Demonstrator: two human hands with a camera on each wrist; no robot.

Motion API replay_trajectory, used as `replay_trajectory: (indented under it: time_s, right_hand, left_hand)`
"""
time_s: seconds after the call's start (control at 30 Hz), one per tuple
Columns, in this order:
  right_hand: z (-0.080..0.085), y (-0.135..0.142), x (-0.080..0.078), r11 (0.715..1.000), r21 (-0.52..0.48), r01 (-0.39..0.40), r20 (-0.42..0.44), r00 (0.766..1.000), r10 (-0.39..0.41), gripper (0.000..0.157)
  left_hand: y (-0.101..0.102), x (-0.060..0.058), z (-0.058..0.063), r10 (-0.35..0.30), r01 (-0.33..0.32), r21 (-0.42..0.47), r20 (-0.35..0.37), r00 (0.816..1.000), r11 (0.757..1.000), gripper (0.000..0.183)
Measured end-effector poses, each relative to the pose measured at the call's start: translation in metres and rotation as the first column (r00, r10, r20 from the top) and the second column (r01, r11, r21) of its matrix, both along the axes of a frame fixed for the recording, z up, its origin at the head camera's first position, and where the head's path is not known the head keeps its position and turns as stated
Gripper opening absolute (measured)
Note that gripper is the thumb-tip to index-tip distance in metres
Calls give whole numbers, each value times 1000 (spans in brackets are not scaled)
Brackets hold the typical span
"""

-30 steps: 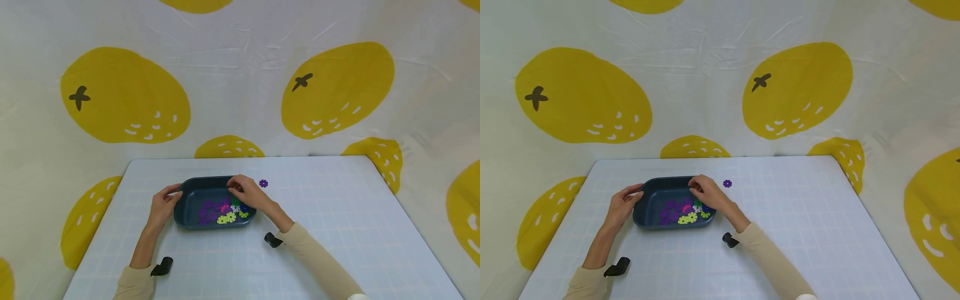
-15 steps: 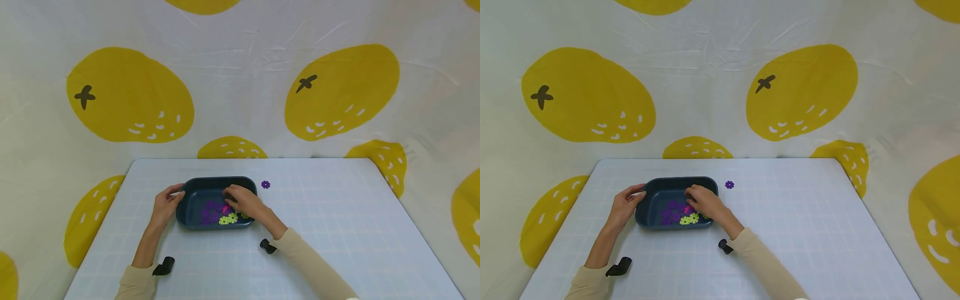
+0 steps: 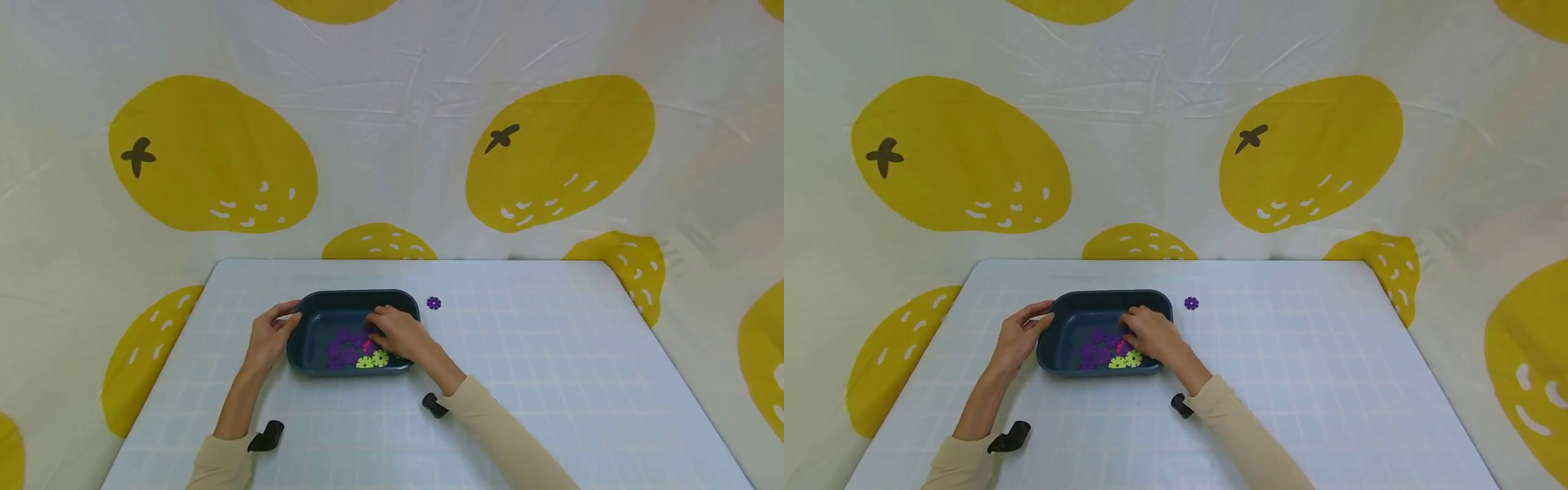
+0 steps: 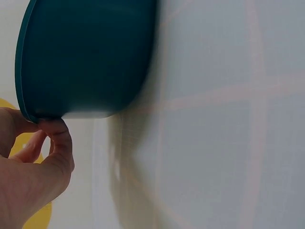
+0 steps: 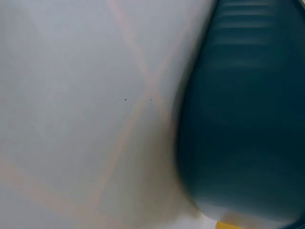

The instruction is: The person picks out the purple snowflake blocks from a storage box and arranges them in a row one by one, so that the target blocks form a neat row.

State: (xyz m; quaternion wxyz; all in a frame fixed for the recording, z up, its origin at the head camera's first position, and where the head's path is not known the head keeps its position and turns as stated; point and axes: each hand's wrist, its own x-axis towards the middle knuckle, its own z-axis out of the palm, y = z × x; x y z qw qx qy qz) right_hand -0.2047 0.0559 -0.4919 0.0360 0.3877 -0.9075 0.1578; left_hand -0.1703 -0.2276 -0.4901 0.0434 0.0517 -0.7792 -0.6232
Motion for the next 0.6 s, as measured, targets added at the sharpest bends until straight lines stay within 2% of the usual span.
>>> replay_trajectory:
  time_s: [0.17,0.3,0.43,0.6]
  right_hand:
    - [-1,2,-1,999,-33,-14,51,999,16,22]
    - [-1,4,0,991,-126,-36,80,996,46,21]
    - [-1,5,0,970,-236,-57,54,996,71,16]
    - [-3,5,-2,933,-355,-52,2,998,56,12]
  left_hand:
    - [1,-1,-1,-4,4,-5,0,1000,1000,36]
    - [1,0,0,0,0,-1,0,1000,1000,37]
    - [1,0,0,-1,1,8,2,1000,1000,38]
    - [-1,-1,-1,1,-1,20,10,1000,1000,39]
